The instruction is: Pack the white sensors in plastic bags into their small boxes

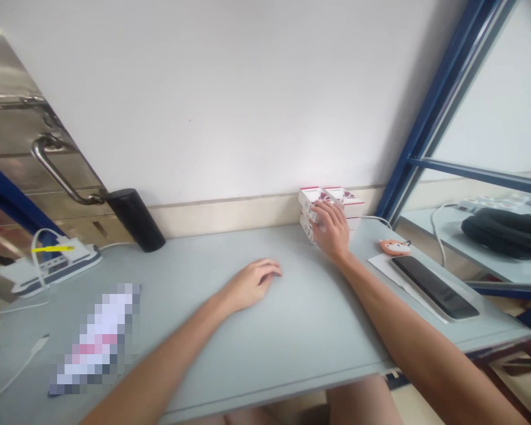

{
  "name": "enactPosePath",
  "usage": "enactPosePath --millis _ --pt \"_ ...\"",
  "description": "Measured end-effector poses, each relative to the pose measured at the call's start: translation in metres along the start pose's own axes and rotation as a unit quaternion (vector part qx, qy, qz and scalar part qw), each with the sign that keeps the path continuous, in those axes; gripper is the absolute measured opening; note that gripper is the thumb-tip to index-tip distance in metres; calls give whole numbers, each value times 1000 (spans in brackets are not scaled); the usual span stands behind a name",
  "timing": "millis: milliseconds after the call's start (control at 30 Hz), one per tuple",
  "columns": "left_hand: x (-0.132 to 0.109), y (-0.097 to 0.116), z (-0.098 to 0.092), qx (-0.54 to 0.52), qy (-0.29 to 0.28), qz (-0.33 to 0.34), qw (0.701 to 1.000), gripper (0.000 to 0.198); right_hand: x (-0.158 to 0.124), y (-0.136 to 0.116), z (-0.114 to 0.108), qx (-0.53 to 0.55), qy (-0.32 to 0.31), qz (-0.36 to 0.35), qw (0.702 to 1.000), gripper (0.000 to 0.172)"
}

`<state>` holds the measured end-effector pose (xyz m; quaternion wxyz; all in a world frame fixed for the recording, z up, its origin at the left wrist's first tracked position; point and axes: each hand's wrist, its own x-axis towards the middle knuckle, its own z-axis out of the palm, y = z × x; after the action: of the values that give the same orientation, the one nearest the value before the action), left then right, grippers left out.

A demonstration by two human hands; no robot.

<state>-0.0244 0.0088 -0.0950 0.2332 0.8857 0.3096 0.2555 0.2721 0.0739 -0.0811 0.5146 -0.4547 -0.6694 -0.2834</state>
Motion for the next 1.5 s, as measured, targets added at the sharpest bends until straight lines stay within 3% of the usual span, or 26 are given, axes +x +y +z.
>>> enactPosePath --millis 133,233,333,400,467,533,633,733,967,1100,1233,1367,1500 --pt "5 -3 3 -129 68 -75 986 35 -1 -22 -1 79 36 -20 996 28" --pt "12 -4 1 -334 159 -146 917 66 -8 -57 1 156 19 4 988 34" --pt "16 0 -8 -476 215 -160 838 74 -15 -93 4 204 -120 -18 971 35" --pt "16 3 -14 -465 280 -174 822 72 -17 -106 4 218 -205 -19 954 35" --pt "16 2 -17 -378 364 -185 831 74 -16 -111 2 241 -245 -12 939 42" --pt "14 -2 -17 -268 403 -181 856 76 -12 -109 -2 269 -243 -4 932 56" --pt "10 -5 -14 -130 369 -164 906 75 -5 -107 -9 287 -221 0 932 65" --pt "6 -2 -12 -18 345 -119 931 79 -2 -110 -14 280 -209 -16 937 56" --pt "5 5 -12 109 336 -60 934 82 -2 -110 -14 260 -162 -16 952 31" --pt "5 3 -10 141 332 14 933 85 -1 -107 -16 272 -128 75 951 27" --pt "4 0 -11 198 354 116 907 75 -6 -111 -15 306 -138 168 927 28" --pt "3 3 -13 225 331 89 912 58 -9 -112 -10 340 -130 210 907 32" --pt "3 10 -15 216 321 51 921 64 -6 -106 -7 282 -100 167 940 37"
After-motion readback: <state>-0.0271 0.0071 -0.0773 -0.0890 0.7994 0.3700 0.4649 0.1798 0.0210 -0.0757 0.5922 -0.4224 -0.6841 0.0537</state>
